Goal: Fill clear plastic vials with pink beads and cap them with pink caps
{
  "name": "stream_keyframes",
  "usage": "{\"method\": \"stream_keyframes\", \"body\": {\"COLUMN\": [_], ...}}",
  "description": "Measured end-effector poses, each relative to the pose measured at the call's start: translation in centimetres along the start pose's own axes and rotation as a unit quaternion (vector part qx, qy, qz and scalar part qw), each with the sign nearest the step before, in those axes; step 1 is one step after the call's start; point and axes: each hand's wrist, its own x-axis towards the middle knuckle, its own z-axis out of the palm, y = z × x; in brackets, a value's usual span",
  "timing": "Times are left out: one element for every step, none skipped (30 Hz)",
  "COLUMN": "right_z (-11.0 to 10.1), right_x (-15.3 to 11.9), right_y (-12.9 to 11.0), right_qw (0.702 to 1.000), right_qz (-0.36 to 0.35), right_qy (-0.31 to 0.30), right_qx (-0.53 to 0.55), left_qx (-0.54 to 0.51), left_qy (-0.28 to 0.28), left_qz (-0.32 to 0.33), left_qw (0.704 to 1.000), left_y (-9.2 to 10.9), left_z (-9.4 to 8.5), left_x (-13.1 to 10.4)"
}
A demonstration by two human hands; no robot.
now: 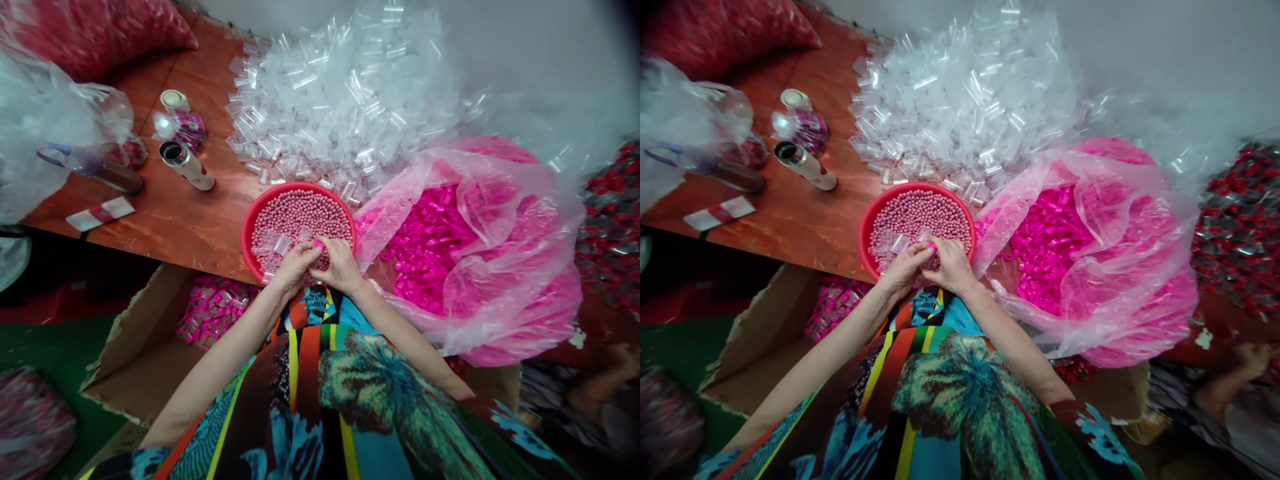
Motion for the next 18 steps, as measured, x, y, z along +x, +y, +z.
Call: {"method": "stream_keyframes", "body": {"right_z": [0.1, 0.1, 0.3, 0.4, 0.6, 0.8, 0.9, 1.1, 1.2, 1.4, 1.5, 1.6, 1.7, 1.8, 1.9, 2.1, 2.3, 2.5], "right_x": [0.0, -0.1, -0.1, -0.1, -0.1, -0.1, 0.0, 0.0, 0.0, 0.0, 0.0, 0.0, 0.1, 0.1, 0.2, 0.2, 0.3, 0.4], "right_y": [-0.1, -0.1, -0.2, -0.2, -0.2, -0.2, -0.2, -0.1, 0.0, 0.1, 0.2, 0.2, 0.3, 0.3, 0.3, 0.2, 0.2, 0.1], "right_qw": [1.0, 1.0, 1.0, 1.0, 0.999, 0.999, 0.998, 0.996, 0.995, 0.995, 0.995, 0.996, 0.997, 0.998, 0.998, 0.999, 0.998, 0.998], "right_qz": [0.001, 0.004, 0.009, 0.018, 0.028, 0.039, 0.05, 0.059, 0.064, 0.063, 0.057, 0.047, 0.036, 0.026, 0.019, 0.016, 0.014, 0.01], "right_qy": [-0.006, -0.01, -0.009, -0.004, 0.002, 0.007, 0.009, 0.009, 0.008, 0.007, 0.008, 0.007, 0.003, -0.005, -0.015, -0.026, -0.038, -0.051], "right_qx": [-0.008, -0.01, -0.006, 0.003, 0.017, 0.033, 0.049, 0.062, 0.072, 0.077, 0.078, 0.075, 0.069, 0.06, 0.051, 0.043, 0.037, 0.037], "left_qx": [0.002, 0.006, 0.01, 0.015, 0.02, 0.023, 0.024, 0.024, 0.025, 0.025, 0.027, 0.028, 0.03, 0.03, 0.031, 0.031, 0.032, 0.036], "left_qy": [0.01, 0.016, 0.017, 0.01, -0.004, -0.02, -0.036, -0.049, -0.059, -0.065, -0.066, -0.065, -0.063, -0.059, -0.053, -0.047, -0.039, -0.029], "left_qz": [0.015, 0.026, 0.031, 0.026, 0.015, 0.001, -0.013, -0.023, -0.029, -0.031, -0.029, -0.027, -0.026, -0.023, -0.019, -0.014, -0.01, -0.003], "left_qw": [1.0, 1.0, 0.999, 1.0, 1.0, 1.0, 0.999, 0.998, 0.997, 0.997, 0.997, 0.997, 0.997, 0.998, 0.998, 0.998, 0.999, 0.999], "left_y": [-0.1, -0.2, -0.3, -0.3, -0.4, -0.4, -0.4, -0.5, -0.5, -0.5, -0.5, -0.6, -0.6, -0.7, -0.7, -0.8, -0.8, -0.8], "left_z": [-0.1, -0.2, -0.2, -0.3, -0.4, -0.5, -0.6, -0.7, -0.8, -0.8, -0.9, -1.0, -1.1, -1.1, -1.2, -1.3, -1.4, -1.6], "left_x": [0.0, 0.1, 0.1, 0.2, 0.2, 0.3, 0.3, 0.4, 0.4, 0.3, 0.3, 0.2, 0.0, -0.1, -0.2, -0.4, -0.6, -0.7]}}
